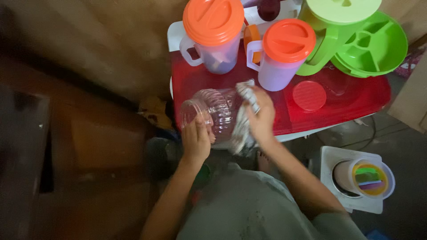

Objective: The person wipes the inside and outside of a large amber plastic jar with a cloth, then places a green lid on it. They then wipe a red lid and a clear plastic jar with the same cloth. The person handles the containers one at a time on a red tray.

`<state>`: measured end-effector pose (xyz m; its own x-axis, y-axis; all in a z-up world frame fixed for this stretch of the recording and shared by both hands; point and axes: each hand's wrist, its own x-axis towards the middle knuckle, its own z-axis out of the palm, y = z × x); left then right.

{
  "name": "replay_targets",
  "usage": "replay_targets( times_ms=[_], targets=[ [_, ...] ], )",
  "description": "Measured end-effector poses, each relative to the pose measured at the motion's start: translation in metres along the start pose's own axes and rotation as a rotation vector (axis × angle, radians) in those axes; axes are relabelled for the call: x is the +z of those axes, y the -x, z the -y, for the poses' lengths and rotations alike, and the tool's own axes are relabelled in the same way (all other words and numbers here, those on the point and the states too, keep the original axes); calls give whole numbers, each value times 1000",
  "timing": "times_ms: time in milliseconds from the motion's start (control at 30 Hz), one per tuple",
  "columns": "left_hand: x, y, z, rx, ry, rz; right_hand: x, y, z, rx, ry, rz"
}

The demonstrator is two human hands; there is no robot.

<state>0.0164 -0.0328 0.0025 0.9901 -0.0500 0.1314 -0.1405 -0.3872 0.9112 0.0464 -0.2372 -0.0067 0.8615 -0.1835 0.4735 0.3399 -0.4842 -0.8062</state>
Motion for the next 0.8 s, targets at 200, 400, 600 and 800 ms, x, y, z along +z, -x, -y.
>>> replay_targets(
  times_ms=[200, 400, 600, 800],
  targets=[
    [7, -11, -3, 239, -244, -22, 7, 12, 70, -322, 41, 137],
    [-1, -14, -10, 547, -174, 66, 6, -30, 74, -233, 126, 322],
    [-1, -6, 16, 521, -272, 81, 22, -70, 74, 12, 233, 585],
    [1, -8, 27, 387, -236, -85, 18, -18, 85, -353, 113, 193]
  ],
)
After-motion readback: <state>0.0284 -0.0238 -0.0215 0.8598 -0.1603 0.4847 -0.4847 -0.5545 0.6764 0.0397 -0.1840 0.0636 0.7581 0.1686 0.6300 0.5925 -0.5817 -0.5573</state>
